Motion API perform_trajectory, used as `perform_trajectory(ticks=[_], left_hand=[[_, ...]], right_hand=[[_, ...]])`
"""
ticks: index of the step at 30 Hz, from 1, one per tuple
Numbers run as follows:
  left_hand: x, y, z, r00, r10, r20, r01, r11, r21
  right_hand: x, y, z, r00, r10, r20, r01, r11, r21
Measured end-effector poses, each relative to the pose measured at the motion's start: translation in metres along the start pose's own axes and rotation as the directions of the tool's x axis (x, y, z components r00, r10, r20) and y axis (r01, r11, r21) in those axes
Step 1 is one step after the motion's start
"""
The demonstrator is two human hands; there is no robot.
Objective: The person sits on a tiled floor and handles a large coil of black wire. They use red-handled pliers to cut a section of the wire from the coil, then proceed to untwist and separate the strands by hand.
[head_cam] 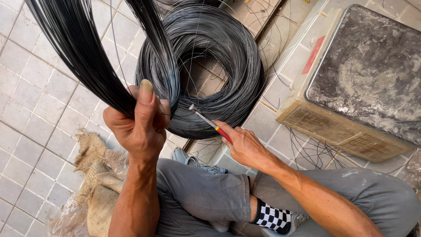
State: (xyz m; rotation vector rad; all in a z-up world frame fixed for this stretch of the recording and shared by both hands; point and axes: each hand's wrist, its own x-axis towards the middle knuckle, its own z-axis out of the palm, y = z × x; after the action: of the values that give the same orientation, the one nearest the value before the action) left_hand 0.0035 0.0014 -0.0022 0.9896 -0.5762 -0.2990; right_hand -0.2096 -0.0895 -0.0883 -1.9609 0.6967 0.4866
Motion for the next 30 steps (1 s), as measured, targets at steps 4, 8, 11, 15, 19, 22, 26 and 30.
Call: perform_trajectory(ticks=[4,8,11,15,19,22,26,30], left_hand=[[0.000,0.002,-0.001,1.000,0.000,0.001,0.000,1.000,0.007],[0.002,0.001,-0.003,1.000,0.022,0.016,-0.023,1.000,0.011],[0.001,0.001,-0.005,1.000,0.026,0.013,-0.026,1.000,0.016],[0.002,0.001,-0.006,1.000,0.028,0.012,-0.028,0.999,0.024],[0.000,0.000,-0.008,0.999,0.043,0.011,-0.043,0.999,0.015],[0.000,0.002,-0.007,0.998,0.061,0.028,-0.062,0.998,0.033],[-0.003,0.006,-0.007,0.993,0.102,0.061,-0.106,0.992,0.068],[-0.005,0.015,-0.002,0.969,0.203,0.139,-0.220,0.968,0.122]], right_hand=[[0.006,0.012,0.009,0.996,0.037,0.086,-0.060,0.957,0.283],[0.009,0.003,0.011,0.986,-0.033,0.163,-0.109,0.614,0.782],[0.012,0.014,0.016,0.994,0.012,0.105,-0.079,0.746,0.661],[0.003,0.008,0.003,0.999,0.012,-0.030,-0.013,1.000,-0.025],[0.000,0.035,0.010,0.967,-0.254,0.008,0.230,0.861,-0.455],[0.006,0.057,0.027,0.949,-0.315,-0.018,0.239,0.754,-0.612],[0.008,0.065,0.026,0.951,-0.310,-0.024,0.234,0.766,-0.599],[0.008,0.062,0.021,0.975,-0.224,-0.012,0.177,0.800,-0.574]])
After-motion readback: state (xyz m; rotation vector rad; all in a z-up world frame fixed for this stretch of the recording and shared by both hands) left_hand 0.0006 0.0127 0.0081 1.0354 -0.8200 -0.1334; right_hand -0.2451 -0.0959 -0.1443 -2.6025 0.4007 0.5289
